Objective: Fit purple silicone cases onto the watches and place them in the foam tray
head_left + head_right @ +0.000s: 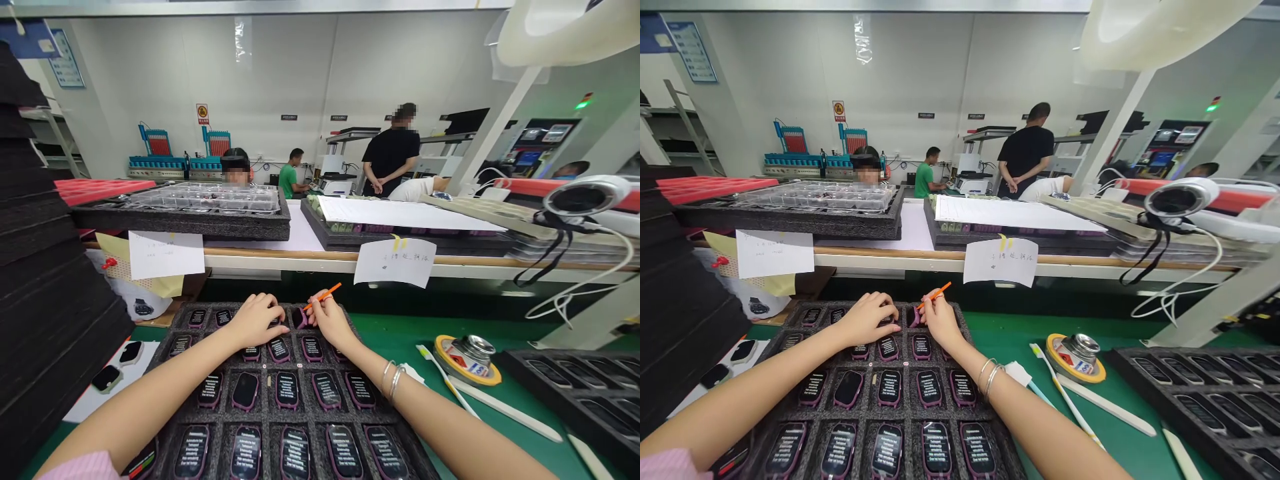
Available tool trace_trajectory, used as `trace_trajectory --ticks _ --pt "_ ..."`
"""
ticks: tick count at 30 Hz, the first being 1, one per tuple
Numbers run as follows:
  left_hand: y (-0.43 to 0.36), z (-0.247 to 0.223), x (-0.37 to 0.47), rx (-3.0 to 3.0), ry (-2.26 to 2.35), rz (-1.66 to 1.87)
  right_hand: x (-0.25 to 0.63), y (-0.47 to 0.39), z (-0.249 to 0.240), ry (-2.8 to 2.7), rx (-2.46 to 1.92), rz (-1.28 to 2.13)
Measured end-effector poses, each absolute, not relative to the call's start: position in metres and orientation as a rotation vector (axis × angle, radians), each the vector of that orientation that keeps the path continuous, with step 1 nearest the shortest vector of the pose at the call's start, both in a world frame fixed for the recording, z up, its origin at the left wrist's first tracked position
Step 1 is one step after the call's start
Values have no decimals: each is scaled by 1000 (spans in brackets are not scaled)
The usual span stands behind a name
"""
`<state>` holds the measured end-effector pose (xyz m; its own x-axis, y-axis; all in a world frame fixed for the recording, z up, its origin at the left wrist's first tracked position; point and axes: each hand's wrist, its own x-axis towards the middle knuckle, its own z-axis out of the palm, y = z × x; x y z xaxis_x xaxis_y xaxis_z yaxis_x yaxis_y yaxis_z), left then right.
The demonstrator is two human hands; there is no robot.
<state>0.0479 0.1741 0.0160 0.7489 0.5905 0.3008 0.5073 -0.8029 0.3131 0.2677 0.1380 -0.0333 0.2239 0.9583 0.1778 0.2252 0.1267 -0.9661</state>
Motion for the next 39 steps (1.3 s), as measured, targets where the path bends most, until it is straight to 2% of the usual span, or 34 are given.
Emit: trace_trajectory --ticks 10,25,33,39 --pt "179 0 26 2531 846 747 213 152 -31 -1277 -1208 895" --pt "177 -3 27 2483 963 774 215 156 -42 -1290 -1183 948" --pt "131 16 37 2693 790 619 232 147 -20 -1237 -1179 1017" --pt "104 8 26 2628 898 618 231 104 -14 -1241 -1125 1086"
